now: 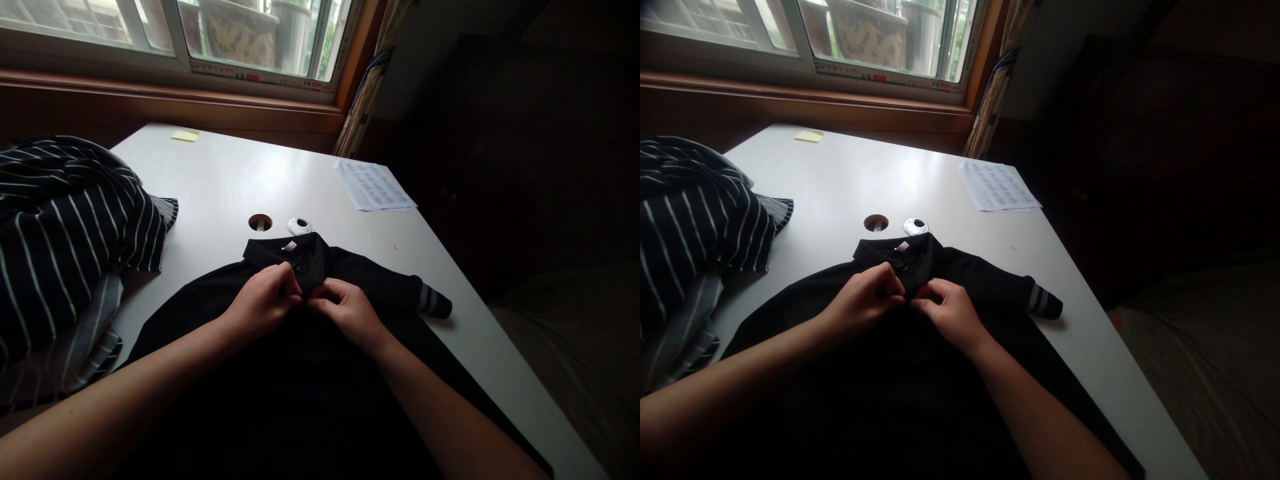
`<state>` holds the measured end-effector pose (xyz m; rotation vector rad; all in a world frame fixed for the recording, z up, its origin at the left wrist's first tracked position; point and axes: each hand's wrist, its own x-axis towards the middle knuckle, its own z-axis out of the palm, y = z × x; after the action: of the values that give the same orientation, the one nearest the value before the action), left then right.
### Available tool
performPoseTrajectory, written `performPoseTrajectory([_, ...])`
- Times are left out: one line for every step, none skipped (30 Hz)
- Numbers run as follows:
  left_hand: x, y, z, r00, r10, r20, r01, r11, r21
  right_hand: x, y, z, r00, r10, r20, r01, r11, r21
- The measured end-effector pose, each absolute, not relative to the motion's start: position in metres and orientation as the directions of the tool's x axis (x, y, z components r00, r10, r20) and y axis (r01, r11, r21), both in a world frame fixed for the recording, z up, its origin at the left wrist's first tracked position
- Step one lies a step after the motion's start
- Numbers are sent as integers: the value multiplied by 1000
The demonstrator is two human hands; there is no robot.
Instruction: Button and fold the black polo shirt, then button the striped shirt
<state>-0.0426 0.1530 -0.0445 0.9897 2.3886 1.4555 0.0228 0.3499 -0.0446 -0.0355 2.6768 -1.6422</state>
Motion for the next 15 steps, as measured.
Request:
performPoseTrajectory([-43,153,-44,-768,615,177,440,306,844,23,350,-45,-1000,-15,6,-12,455,-891])
performPoseTrajectory([-43,153,-44,-773,611,171,432,309,847,23,350,-45,-1000,-12,3,-8,455,-890])
performPoseTrajectory([-43,153,-43,-777,607,167,424,309,851,22,350,-44,-1000,-11,0,-5,456,-890])
performPoseTrajectory([-43,153,-43,-780,604,165,417,305,856,22,350,-44,-1000,-11,0,-5,456,-890])
performPoseTrajectory([-44,153,-43,-783,600,162,409,301,862,22,350,-44,-1000,-11,2,-6,455,-890])
performPoseTrajectory([-44,153,-44,-786,598,157,398,295,868,22,350,-45,-1000,-10,5,-9,456,-890])
performPoseTrajectory([-45,152,-44,-788,597,151,386,288,877,23,350,-45,-1000,-7,7,-10,456,-890])
performPoseTrajectory([-46,152,-44,-789,597,142,372,281,885,23,350,-45,-1000,-3,7,-8,453,-891])
performPoseTrajectory([-47,151,-45,-791,598,131,356,275,893,23,350,-45,-1000,5,4,-1,443,-896])
performPoseTrajectory([-48,150,-45,-793,597,121,340,270,901,23,351,-46,-1000,17,-1,9,425,-905])
performPoseTrajectory([-49,150,-46,-796,595,113,329,268,906,23,351,-47,-999,34,-7,20,400,-916])
performPoseTrajectory([-50,149,-46,-799,592,109,324,270,907,23,352,-48,-998,56,-10,30,372,-928])
performPoseTrajectory([-50,149,-46,-802,587,109,327,280,903,23,352,-50,-997,79,-8,35,344,-938])
performPoseTrajectory([-50,149,-46,-806,581,111,337,296,894,23,352,-51,-995,100,-1,34,324,-945])
performPoseTrajectory([-50,149,-47,-811,573,117,353,321,879,23,352,-52,-993,118,12,26,318,-948])
